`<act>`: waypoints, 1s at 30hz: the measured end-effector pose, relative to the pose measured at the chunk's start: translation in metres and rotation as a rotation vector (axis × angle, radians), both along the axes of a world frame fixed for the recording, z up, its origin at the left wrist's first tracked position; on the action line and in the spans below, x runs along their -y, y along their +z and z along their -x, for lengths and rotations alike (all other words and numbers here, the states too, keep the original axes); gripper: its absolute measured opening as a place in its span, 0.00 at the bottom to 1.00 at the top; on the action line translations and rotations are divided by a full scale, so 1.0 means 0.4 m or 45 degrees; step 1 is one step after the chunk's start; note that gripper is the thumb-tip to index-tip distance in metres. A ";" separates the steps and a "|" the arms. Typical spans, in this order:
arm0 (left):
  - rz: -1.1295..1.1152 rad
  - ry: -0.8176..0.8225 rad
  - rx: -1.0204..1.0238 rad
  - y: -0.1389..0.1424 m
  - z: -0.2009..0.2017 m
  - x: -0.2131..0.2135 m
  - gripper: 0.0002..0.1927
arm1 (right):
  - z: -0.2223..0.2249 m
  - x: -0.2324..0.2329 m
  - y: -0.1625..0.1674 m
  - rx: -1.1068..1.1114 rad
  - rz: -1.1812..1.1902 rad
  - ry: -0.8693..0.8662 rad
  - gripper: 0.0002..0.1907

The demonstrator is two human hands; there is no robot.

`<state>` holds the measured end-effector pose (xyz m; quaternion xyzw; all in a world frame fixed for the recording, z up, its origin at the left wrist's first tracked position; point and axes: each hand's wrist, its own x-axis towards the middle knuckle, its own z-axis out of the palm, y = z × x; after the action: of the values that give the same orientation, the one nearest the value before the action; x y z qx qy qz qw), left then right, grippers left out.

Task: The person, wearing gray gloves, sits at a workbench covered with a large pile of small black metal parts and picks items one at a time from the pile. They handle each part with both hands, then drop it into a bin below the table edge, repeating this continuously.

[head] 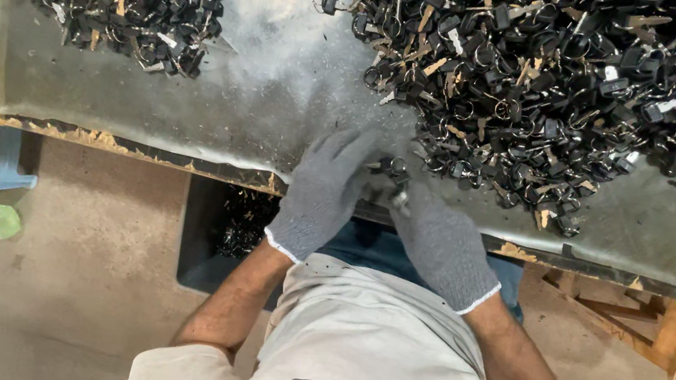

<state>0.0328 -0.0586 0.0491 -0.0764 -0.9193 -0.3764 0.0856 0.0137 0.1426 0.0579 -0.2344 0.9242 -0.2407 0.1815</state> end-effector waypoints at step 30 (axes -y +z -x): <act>-0.048 0.029 0.117 -0.054 0.018 -0.015 0.14 | 0.042 0.019 -0.021 -0.277 -0.043 0.066 0.11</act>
<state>0.0255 -0.0524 0.0276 -0.0470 -0.9158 -0.3959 0.0490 -0.0031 0.1349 0.0496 -0.2800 0.9360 -0.1933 0.0904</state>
